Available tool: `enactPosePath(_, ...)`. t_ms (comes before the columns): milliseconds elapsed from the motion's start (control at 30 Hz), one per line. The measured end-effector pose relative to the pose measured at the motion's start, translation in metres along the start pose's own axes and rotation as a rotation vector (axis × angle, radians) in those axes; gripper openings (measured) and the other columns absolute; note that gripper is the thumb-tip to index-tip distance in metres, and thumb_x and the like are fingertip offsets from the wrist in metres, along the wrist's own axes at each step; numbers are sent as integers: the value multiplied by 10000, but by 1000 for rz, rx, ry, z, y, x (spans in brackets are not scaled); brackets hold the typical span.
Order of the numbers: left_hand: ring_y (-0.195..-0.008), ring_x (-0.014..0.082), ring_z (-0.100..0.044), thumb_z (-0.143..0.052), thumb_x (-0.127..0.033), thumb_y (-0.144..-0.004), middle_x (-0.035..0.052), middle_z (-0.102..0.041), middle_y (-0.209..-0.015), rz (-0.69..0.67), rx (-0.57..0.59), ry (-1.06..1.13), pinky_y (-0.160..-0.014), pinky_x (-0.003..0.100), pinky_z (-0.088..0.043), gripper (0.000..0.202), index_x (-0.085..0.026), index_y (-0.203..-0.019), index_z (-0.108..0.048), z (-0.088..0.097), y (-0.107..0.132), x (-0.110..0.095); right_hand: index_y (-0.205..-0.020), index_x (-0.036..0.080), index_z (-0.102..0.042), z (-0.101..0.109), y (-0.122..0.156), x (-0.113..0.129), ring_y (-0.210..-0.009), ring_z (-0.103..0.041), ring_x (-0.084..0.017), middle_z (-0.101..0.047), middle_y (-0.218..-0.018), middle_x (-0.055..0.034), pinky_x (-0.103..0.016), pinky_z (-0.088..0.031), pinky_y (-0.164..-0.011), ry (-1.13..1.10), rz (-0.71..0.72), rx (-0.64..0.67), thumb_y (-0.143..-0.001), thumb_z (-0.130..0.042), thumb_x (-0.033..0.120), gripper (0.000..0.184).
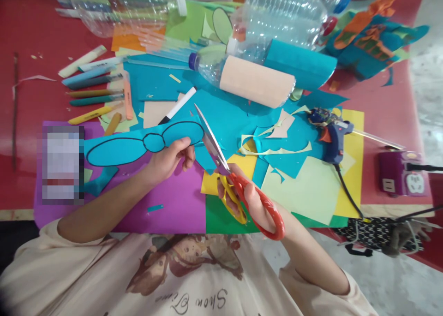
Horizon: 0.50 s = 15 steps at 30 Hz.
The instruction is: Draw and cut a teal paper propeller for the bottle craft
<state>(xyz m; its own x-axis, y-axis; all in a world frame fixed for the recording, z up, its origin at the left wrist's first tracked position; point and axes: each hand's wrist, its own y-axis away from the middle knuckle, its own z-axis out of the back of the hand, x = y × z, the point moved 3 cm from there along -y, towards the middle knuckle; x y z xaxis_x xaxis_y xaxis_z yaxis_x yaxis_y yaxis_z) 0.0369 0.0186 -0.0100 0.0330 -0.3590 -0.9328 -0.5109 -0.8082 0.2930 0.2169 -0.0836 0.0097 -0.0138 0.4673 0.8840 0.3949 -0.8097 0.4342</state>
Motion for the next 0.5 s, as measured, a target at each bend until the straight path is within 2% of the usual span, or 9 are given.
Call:
enactPosePath(200,-418,74,-487,-522,-488,-843,-22,-529,-458,-16,15,-51,-458,205,-422,440,-183,-526,-542,0,2,-6,-1157,285,-564,-3,-2,2,-445,-336,-106,-441,-631,38,-280,-385,-455,-71,57,-3,-778,-264,859,750)
enactPosePath(367,-404,71,-492,-533,-461,-818,-28,-543,-453,-16,-4,-33,-464,203,-432,407,-178,-526,-544,2,1,-5,-1186,302,-549,-2,-2,0,-435,-325,-79,-439,-668,48,-276,-429,-499,-90,94,46,-782,-290,847,727)
enactPosePath(500,-374,67,-483,-535,-424,-792,-33,-549,-441,-28,-28,-2,-436,201,-418,361,-177,-530,-564,3,-1,-4,-1222,311,-529,1,0,-2,-438,-317,-84,-405,-650,49,-250,-350,-415,-104,108,67,-810,-328,810,677)
